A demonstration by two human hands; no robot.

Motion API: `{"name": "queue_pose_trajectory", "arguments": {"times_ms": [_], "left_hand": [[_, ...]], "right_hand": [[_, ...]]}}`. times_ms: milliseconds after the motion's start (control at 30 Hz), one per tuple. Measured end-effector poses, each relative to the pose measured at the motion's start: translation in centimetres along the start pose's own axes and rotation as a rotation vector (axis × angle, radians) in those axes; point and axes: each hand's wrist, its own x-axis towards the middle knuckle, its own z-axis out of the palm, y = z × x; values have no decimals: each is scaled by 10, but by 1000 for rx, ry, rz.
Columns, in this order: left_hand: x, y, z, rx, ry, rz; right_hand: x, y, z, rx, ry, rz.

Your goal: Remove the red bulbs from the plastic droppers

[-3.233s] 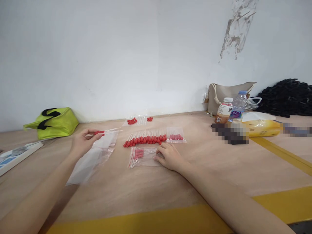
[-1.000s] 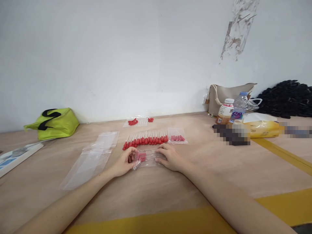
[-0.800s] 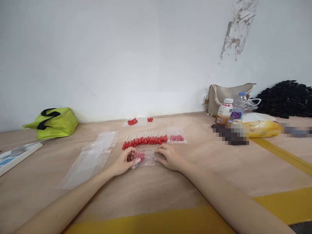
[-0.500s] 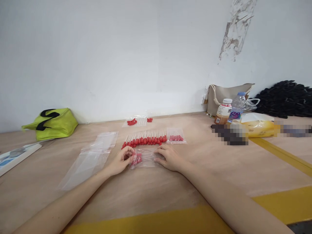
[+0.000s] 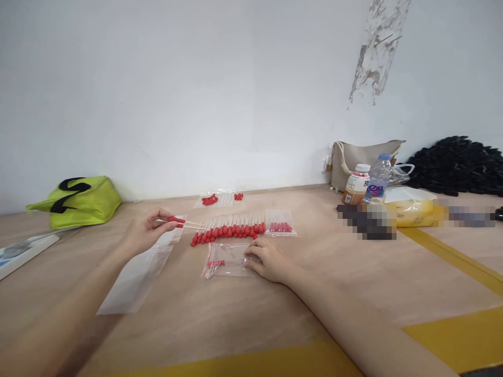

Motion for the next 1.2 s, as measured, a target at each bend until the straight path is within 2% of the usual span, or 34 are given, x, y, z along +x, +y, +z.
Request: {"name": "queue_pose_trajectory", "arguments": {"times_ms": [133, 300, 467, 567, 833, 967, 1033, 1200], "left_hand": [[-4, -18, 28, 224, 79, 176], [-3, -37, 51, 496, -25, 379], [0, -44, 58, 588, -136, 470], [-1, -43, 60, 583, -130, 489], [-6, -37, 63, 424, 15, 513], [-20, -24, 58, 337, 109, 465], [-32, -16, 59, 300, 84, 413], [-56, -4, 70, 165, -120, 265]], "right_hand": [[0, 0, 0, 2, -11, -1], [1, 0, -1, 4, -12, -3], [1, 0, -1, 4, -15, -2], [0, 1, 0, -2, -8, -5], [0, 1, -1, -6, -11, -2], [0, 2, 0, 10, -22, 3], [0, 2, 0, 25, -27, 4], [2, 3, 0, 68, -47, -6]]}}
